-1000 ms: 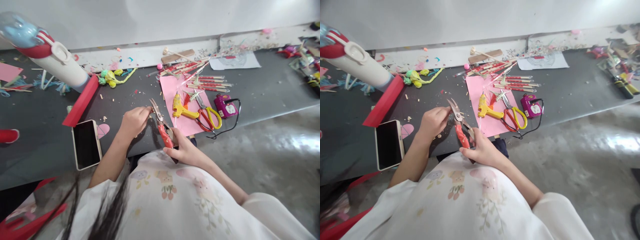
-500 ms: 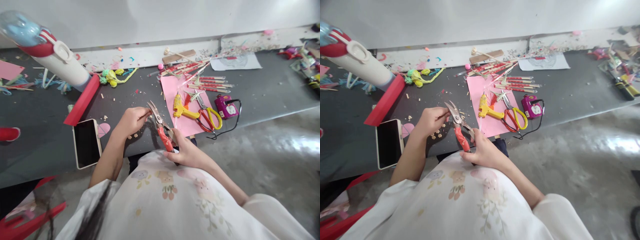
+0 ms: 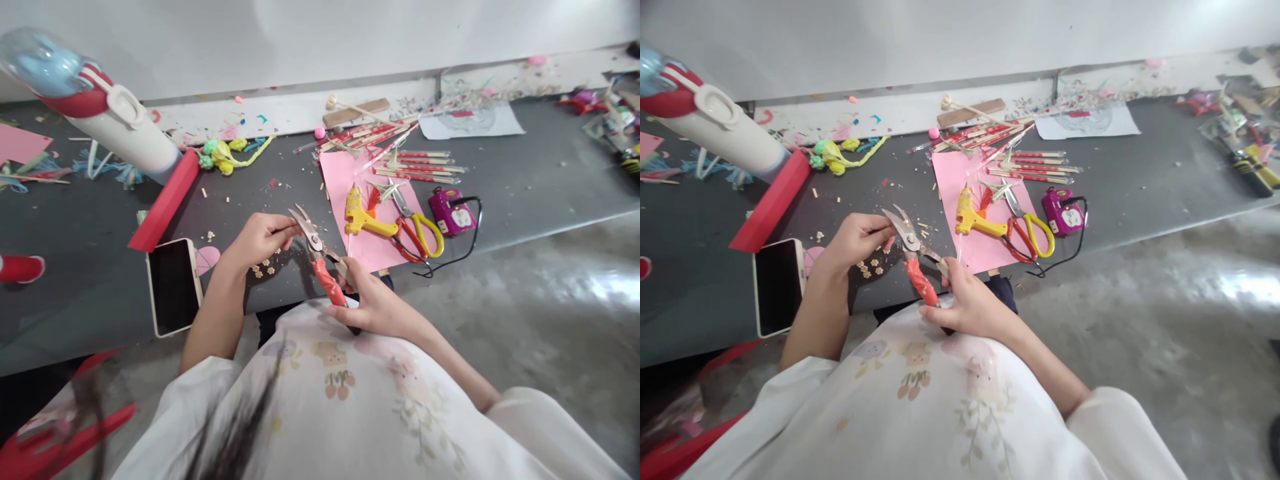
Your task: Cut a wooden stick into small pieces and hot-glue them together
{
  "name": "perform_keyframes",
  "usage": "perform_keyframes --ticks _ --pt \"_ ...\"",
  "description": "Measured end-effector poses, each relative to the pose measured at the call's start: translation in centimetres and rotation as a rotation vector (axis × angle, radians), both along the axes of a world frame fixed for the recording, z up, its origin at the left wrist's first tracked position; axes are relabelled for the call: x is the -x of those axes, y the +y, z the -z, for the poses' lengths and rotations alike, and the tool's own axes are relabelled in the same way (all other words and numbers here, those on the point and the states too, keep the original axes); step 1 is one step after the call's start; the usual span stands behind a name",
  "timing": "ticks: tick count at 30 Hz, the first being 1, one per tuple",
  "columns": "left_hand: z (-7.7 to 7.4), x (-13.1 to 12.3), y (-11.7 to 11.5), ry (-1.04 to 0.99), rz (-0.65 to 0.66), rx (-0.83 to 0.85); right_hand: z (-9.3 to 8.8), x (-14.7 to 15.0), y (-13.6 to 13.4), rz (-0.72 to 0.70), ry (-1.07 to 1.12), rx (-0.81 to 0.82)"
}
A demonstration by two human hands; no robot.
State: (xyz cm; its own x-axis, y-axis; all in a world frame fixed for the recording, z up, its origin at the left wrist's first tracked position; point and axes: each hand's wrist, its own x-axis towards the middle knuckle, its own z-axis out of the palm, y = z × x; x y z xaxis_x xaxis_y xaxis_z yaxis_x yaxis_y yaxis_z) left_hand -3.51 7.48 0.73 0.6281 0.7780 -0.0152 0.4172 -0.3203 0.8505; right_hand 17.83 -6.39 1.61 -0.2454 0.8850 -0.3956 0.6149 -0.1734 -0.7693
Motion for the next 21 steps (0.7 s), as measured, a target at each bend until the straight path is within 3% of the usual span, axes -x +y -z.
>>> perform_keyframes --ticks 18,21 --pt "0.1 -0.3 -0.2 -0.028 -0.018 0.028 0.0 0.0 0.2 -0.018 0.1 0.083" --pt "0.4 -0.3 -0.3 -0.067 -0.006 0.072 0.8 0.2 0.3 0.094 0.157 0.067"
